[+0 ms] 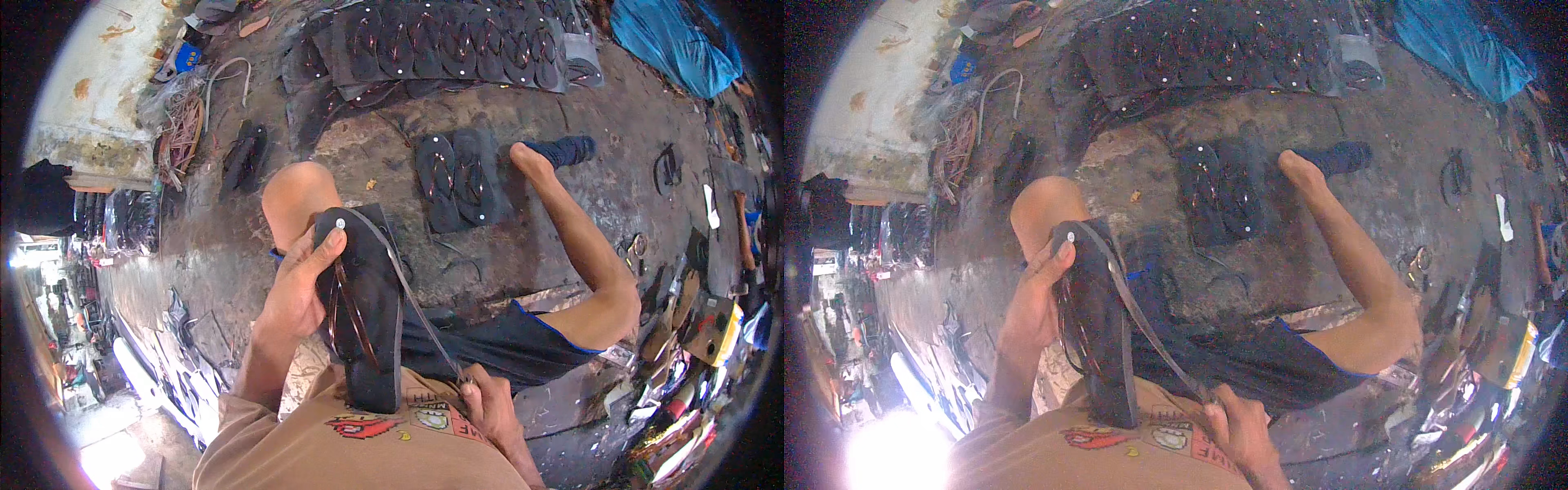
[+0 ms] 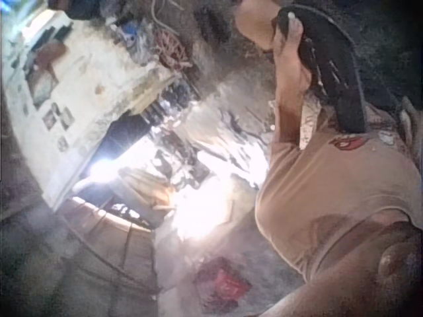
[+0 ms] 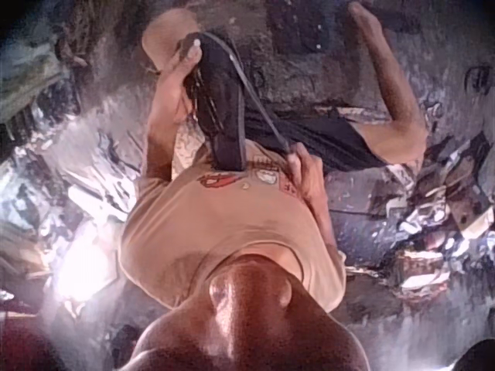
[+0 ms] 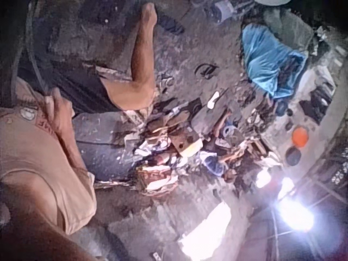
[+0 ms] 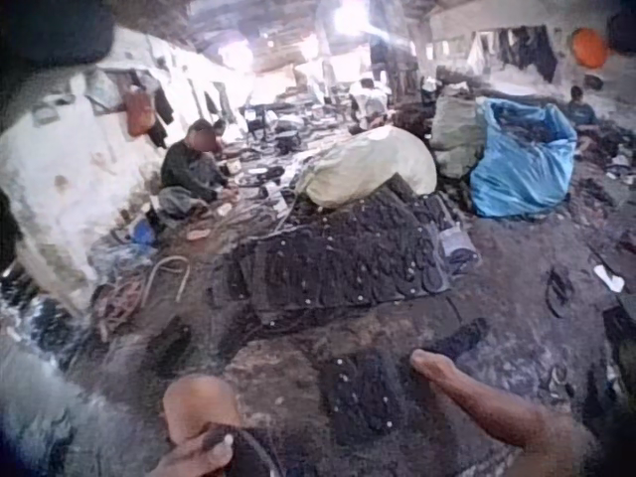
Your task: The person sits on the floor in a workshop and assembles flip-flops by hand. They pick up a flip-flop sole, attach the strap, and use a knife to trim excess material. The person repeats this process for multiple flip-flops, placing finished ones in a pile.
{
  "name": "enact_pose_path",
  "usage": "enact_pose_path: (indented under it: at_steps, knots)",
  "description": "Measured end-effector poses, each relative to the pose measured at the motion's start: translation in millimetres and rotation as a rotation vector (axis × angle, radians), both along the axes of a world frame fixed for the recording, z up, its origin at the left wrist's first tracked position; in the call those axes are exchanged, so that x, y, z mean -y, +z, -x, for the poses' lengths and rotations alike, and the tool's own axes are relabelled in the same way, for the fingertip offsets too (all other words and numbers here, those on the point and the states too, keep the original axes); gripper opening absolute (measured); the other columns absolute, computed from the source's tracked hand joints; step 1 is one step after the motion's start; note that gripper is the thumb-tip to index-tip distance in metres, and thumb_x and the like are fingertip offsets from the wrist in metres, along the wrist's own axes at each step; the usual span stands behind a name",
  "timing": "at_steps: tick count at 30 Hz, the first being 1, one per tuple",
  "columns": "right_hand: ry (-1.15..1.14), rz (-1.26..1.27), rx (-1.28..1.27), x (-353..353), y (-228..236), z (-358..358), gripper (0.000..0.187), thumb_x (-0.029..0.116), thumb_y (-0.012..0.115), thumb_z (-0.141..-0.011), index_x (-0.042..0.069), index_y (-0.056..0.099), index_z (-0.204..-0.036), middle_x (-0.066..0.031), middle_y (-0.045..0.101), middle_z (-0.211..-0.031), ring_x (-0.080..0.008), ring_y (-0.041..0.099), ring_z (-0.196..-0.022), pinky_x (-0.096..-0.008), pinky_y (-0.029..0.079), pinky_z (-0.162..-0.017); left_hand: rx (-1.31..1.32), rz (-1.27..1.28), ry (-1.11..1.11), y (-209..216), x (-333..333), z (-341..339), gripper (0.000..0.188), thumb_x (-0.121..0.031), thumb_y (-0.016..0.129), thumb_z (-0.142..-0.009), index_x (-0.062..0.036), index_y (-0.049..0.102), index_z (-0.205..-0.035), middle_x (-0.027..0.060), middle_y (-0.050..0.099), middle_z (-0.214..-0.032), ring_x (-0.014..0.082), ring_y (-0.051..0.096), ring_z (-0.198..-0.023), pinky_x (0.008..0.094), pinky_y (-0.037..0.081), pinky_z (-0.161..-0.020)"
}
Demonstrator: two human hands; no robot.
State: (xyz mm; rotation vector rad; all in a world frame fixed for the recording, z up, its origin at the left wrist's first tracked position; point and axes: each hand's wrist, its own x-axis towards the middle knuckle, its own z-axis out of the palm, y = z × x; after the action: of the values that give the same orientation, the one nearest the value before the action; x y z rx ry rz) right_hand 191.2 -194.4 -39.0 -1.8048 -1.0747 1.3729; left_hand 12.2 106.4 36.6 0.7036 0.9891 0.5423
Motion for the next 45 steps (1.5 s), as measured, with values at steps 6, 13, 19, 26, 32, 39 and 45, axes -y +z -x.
enact_pose_path:
  at_steps: [6, 13, 19, 26, 32, 39, 45]
  knots:
    - [0.05, -0.141, 0.056, -97, -20, -31, 0.037, 0.04, 0.057, -0.107, 0.006, 0.065, -0.116, -0.0265, 0.067, -0.08, -0.0519, 0.066, -0.08, -0.0549, 0.05, -0.069, -0.24, -0.118, -0.226, 3, -8, -8, 0.034, -0.028, 0.072, -0.103, -0.0041, 0.062, -0.126, 0.0019, 0.071, -0.109, 0.0109, 0.067, -0.099, 0.0282, 0.054, -0.09]
    - [0.295, -0.254, 0.029, -220, 16, -68, 0.046, 0.041, 0.049, -0.11, 0.005, 0.065, -0.134, -0.0288, 0.073, -0.097, -0.0516, 0.069, -0.094, -0.0561, 0.054, -0.085, -0.366, -0.2, -0.335, 15, -24, -14, 0.038, -0.028, 0.074, -0.102, -0.0017, 0.061, -0.126, 0.0025, 0.068, -0.109, 0.0114, 0.064, -0.1, 0.0287, 0.052, -0.092]
    - [0.128, -0.287, -0.028, -267, -10, -65, 0.051, 0.041, 0.047, -0.11, -0.001, 0.065, -0.133, -0.0274, 0.071, -0.122, -0.0442, 0.07, -0.108, -0.0516, 0.051, -0.098, -0.294, -0.162, -0.447, 8, -26, -34, 0.047, -0.033, 0.076, -0.1, -0.0002, 0.06, -0.129, 0.0065, 0.07, -0.114, 0.0132, 0.065, -0.103, 0.0286, 0.053, -0.091]
    - [-0.626, -0.197, -0.051, -192, -49, -108, 0.039, 0.032, 0.047, -0.111, -0.001, 0.065, -0.12, -0.0053, 0.06, -0.082, -0.0156, 0.051, -0.067, -0.037, 0.046, -0.063, -0.158, -0.462, 0.253, -20, -36, -44, 0.039, -0.006, 0.068, -0.099, -0.002, 0.056, -0.136, 0.0101, 0.067, -0.127, 0.0211, 0.067, -0.11, 0.0376, 0.059, -0.09]
    - [-0.396, -0.478, 0.075, -88, -10, -34, 0.043, 0.04, 0.05, -0.11, 0.001, 0.066, -0.119, -0.0059, 0.057, -0.07, -0.0159, 0.052, -0.06, -0.034, 0.041, -0.056, 0.378, 0.161, 0.344, -8, 15, -66, 0.036, -0.007, 0.076, -0.097, -0.012, 0.063, -0.13, 0.0026, 0.072, -0.124, 0.0172, 0.071, -0.114, 0.0369, 0.063, -0.101]
    - [-0.213, -0.098, 0.146, -23, 0, -5, 0.056, 0.054, 0.049, -0.107, 0.001, 0.064, -0.113, -0.0254, 0.066, -0.081, -0.0468, 0.069, -0.075, -0.0496, 0.051, -0.065, 0.306, 0.202, 0.424, -20, 41, -65, 0.033, -0.009, 0.079, -0.096, -0.013, 0.065, -0.126, 0.0008, 0.073, -0.122, 0.0149, 0.071, -0.113, 0.0347, 0.063, -0.098]
    - [-0.164, -0.106, 0.274, -57, -19, -43, 0.044, 0.048, 0.056, -0.105, 0.004, 0.061, -0.107, -0.0257, 0.067, -0.082, -0.0491, 0.067, -0.077, -0.055, 0.048, -0.064, 0.298, 0.111, 0.333, -51, 52, -46, 0.036, -0.002, 0.076, -0.096, -0.0086, 0.064, -0.129, 0.0051, 0.075, -0.117, 0.0185, 0.076, -0.103, 0.0372, 0.067, -0.086]
